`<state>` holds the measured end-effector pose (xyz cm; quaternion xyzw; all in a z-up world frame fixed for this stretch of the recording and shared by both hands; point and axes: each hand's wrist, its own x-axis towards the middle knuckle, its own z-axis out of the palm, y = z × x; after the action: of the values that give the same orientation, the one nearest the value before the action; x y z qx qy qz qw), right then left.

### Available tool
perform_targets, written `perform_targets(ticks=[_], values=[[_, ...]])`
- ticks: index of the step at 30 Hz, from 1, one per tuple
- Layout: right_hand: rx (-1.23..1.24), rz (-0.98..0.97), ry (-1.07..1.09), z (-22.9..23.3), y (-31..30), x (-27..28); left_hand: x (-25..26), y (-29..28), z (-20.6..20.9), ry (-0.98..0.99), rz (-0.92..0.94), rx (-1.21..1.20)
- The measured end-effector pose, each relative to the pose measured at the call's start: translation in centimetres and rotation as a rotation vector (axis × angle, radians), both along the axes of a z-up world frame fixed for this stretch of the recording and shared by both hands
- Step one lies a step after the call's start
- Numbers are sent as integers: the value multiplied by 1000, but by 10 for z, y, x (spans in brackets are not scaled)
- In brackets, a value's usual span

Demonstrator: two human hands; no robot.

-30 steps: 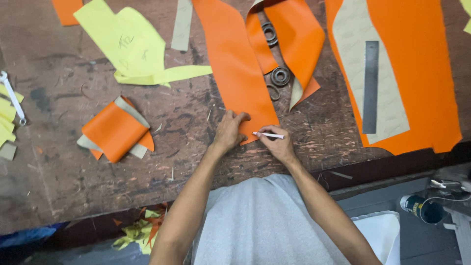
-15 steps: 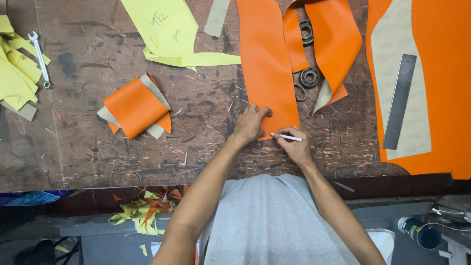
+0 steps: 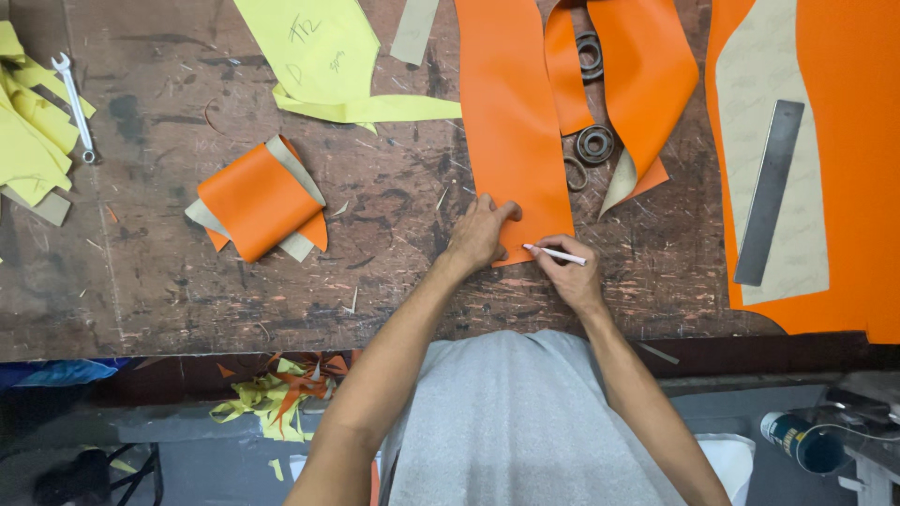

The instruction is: The person uses a white marker and a metal ruler to trace a paper pattern onto a piece of orange fabric, then cuts the fabric using shears while another person holds the edge.

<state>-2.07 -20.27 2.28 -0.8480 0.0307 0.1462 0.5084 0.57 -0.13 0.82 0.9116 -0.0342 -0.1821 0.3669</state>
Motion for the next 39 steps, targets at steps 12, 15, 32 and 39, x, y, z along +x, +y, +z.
perform_targets(ticks=[12, 15, 32, 39], values=[[49, -17, -62, -16, -13, 4, -1, -1, -1, -12, -1, 3], [-9, 34, -132, -18, -13, 4, -1, -3, -1, -37, 4, 9], [-3, 60, -117, -12, -10, 3, 1, -6, 0, 18, 12, 40], [36, 37, -68, -10, -9, 3, 0, -5, 1, -22, 23, 23]])
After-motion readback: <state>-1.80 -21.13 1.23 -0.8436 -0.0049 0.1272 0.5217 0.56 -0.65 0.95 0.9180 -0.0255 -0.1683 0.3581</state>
